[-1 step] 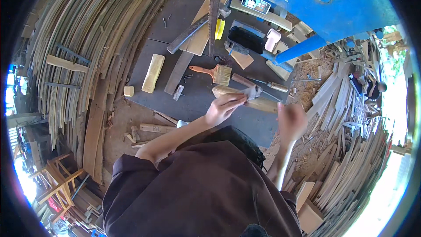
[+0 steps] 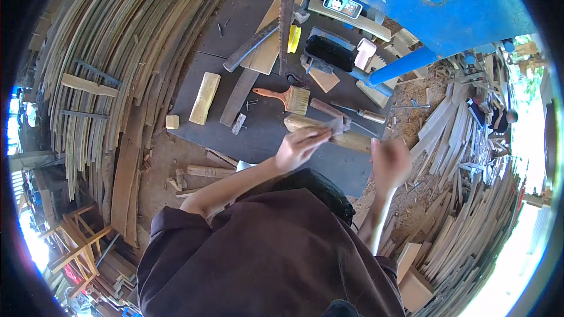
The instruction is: The person handles small wooden pieces on a workbench, brushes a piece to remove dust, and uses a chisel to carve or shape a wooden block. The person repeatedly positions and adjusts the wood while working with the chisel.
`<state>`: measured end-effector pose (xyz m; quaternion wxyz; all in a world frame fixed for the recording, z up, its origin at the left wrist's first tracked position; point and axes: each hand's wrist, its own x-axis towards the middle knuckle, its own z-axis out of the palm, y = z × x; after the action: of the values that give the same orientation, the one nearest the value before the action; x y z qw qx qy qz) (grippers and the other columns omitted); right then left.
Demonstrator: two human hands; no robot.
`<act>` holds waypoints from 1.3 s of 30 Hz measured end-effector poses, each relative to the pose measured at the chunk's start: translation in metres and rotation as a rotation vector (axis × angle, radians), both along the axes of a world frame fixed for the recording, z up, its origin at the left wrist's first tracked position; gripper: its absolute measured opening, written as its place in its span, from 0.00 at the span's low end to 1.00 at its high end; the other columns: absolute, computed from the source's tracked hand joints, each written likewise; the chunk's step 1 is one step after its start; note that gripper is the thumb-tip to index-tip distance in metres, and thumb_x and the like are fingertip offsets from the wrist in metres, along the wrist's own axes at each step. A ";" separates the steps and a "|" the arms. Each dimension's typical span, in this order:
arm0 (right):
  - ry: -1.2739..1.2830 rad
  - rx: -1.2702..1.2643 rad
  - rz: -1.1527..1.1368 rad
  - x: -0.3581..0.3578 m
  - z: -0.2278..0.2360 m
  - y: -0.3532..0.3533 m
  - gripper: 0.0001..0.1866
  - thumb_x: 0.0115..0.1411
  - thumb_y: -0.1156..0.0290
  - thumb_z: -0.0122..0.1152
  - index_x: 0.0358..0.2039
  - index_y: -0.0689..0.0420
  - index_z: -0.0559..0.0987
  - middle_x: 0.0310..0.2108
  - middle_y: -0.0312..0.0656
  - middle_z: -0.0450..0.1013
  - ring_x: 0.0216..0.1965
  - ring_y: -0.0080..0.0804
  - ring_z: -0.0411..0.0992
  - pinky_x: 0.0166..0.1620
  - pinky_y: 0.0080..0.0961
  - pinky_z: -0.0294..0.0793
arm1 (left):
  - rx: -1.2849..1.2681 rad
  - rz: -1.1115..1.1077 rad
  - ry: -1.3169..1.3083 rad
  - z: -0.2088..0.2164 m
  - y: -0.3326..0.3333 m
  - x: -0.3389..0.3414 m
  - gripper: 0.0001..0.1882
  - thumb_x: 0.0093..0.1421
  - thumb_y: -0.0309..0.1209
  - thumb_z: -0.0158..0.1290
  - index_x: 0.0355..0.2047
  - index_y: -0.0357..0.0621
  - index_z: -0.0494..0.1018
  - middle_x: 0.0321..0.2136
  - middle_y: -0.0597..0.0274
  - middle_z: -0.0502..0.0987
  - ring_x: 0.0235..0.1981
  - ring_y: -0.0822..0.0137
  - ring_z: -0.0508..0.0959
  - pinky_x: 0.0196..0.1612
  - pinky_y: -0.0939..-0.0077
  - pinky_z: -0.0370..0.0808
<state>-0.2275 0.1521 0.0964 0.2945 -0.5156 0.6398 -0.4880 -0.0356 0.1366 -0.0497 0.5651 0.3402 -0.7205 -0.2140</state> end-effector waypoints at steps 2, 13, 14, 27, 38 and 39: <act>0.064 -0.046 0.064 -0.003 -0.007 0.004 0.13 0.53 0.73 0.74 0.25 0.58 0.73 0.22 0.35 0.76 0.22 0.12 0.70 0.24 0.11 0.65 | -0.037 -0.028 0.055 0.031 0.014 -0.009 0.20 0.49 0.19 0.64 0.45 0.42 0.81 0.43 0.58 0.81 0.42 0.61 0.82 0.44 0.70 0.81; -0.005 -0.040 0.000 -0.014 -0.015 0.004 0.13 0.55 0.71 0.73 0.27 0.60 0.73 0.20 0.31 0.71 0.20 0.10 0.64 0.23 0.10 0.60 | 0.000 0.069 -0.213 -0.071 -0.006 0.030 0.22 0.53 0.21 0.59 0.49 0.51 0.79 0.47 0.65 0.79 0.38 0.63 0.83 0.36 0.72 0.83; -0.015 -0.061 0.002 -0.011 -0.015 0.004 0.13 0.55 0.72 0.72 0.27 0.60 0.73 0.20 0.31 0.71 0.20 0.10 0.64 0.21 0.11 0.59 | 0.023 0.081 -0.235 -0.082 -0.006 0.035 0.22 0.53 0.21 0.59 0.49 0.51 0.79 0.47 0.65 0.79 0.38 0.63 0.84 0.36 0.72 0.83; -0.030 -0.002 0.110 -0.028 -0.003 -0.004 0.13 0.57 0.77 0.68 0.42 0.63 0.77 0.25 0.32 0.71 0.19 0.11 0.63 0.20 0.13 0.60 | 0.415 0.300 -0.111 -0.102 -0.009 0.095 0.13 0.60 0.23 0.57 0.45 0.42 0.79 0.40 0.54 0.81 0.37 0.62 0.82 0.40 0.74 0.78; 0.421 -0.172 0.211 0.023 0.017 0.011 0.15 0.51 0.73 0.74 0.39 0.59 0.81 0.24 0.33 0.72 0.22 0.13 0.65 0.23 0.13 0.63 | 0.441 0.374 0.032 -0.040 -0.001 0.113 0.19 0.62 0.19 0.54 0.54 0.44 0.75 0.36 0.54 0.80 0.37 0.65 0.81 0.43 0.74 0.76; 0.411 -0.151 0.216 0.030 0.019 0.010 0.15 0.51 0.73 0.74 0.39 0.59 0.81 0.24 0.33 0.72 0.22 0.13 0.65 0.23 0.13 0.63 | 0.428 0.388 0.021 -0.040 0.002 0.114 0.19 0.62 0.19 0.54 0.53 0.43 0.75 0.36 0.54 0.80 0.37 0.65 0.81 0.42 0.74 0.76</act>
<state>-0.1979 0.1621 0.1149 0.1690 -0.6900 0.5892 -0.3849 0.0787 0.1387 -0.0895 0.5181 0.5812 -0.5745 -0.2524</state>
